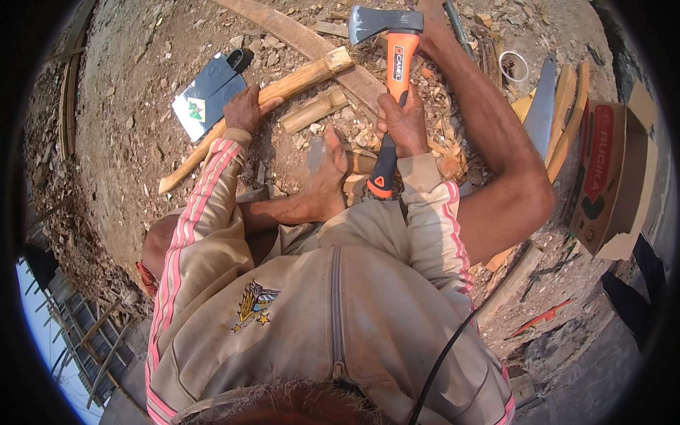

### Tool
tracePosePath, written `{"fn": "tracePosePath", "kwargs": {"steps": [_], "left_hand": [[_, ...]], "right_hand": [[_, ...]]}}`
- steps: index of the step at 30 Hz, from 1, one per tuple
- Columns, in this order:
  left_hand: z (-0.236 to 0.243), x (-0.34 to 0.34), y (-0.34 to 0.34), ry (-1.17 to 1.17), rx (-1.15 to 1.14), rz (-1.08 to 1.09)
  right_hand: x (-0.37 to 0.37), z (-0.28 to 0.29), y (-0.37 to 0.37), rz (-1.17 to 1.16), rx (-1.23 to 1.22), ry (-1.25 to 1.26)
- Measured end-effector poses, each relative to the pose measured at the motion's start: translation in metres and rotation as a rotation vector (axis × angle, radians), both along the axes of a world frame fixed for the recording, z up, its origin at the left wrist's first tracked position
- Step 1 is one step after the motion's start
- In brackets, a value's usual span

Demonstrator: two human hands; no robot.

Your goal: The person sits on the ground and uses a small axe to chip and shape a piece of wood held between their legs. They repeatedly strike the wood to remove small pieces and refine its shape.

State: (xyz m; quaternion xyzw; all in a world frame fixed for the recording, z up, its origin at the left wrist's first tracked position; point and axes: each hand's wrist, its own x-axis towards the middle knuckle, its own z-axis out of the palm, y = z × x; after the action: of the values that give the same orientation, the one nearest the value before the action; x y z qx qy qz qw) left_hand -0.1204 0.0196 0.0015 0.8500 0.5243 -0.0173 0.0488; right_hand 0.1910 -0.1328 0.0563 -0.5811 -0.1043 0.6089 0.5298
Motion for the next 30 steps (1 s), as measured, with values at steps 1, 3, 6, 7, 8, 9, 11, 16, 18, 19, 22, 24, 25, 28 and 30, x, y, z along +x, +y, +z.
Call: {"fn": "tracePosePath", "kwargs": {"steps": [1,3,6,7,8,9,11,16,18,19,22,24,25,28,30], "left_hand": [[-0.001,-0.003,-0.001,0.000,-0.016,0.012],[0.000,-0.004,-0.002,0.001,-0.036,0.024],[0.002,-0.002,-0.006,0.009,-0.033,0.018],[0.001,-0.003,-0.005,0.006,-0.015,0.013],[-0.001,-0.004,-0.005,0.002,0.004,0.008],[-0.001,-0.003,-0.004,0.012,-0.003,0.011],[-0.002,-0.002,-0.001,0.032,-0.017,0.015],[0.001,-0.011,0.017,-0.040,-0.197,0.015],[0.001,-0.014,0.027,-0.111,-0.256,-0.040],[0.001,-0.014,0.032,-0.141,-0.296,-0.073],[-0.010,-0.014,0.038,-0.206,-0.353,-0.083],[-0.015,-0.014,0.036,-0.233,-0.346,-0.079],[-0.016,-0.013,0.032,-0.241,-0.329,-0.088],[-0.010,-0.006,0.027,-0.215,-0.308,-0.078],[-0.013,-0.010,0.027,-0.202,-0.279,-0.085]], "right_hand": [[-0.006,-0.005,-0.003,0.070,-0.032,0.003],[-0.022,-0.013,-0.008,0.177,0.006,0.007],[-0.028,-0.016,-0.006,0.145,0.122,-0.125],[-0.021,0.004,0.001,0.104,0.094,-0.092],[-0.017,0.007,0.002,0.042,0.102,-0.079],[-0.012,0.009,0.001,-0.029,0.111,-0.072],[-0.006,-0.009,-0.001,-0.062,0.108,-0.026],[-0.017,-0.007,-0.010,0.100,-0.075,0.088],[-0.007,0.002,-0.009,0.025,0.010,0.068],[-0.001,0.006,-0.009,-0.014,0.051,0.056],[0.009,0.011,-0.003,-0.110,0.209,0.033],[0.017,0.012,0.003,-0.138,0.261,0.101],[0.015,0.011,0.006,-0.154,0.251,0.113],[0.006,0.003,0.015,-0.138,0.187,0.145],[-0.001,-0.008,0.012,0.052,0.047,0.117]]}}
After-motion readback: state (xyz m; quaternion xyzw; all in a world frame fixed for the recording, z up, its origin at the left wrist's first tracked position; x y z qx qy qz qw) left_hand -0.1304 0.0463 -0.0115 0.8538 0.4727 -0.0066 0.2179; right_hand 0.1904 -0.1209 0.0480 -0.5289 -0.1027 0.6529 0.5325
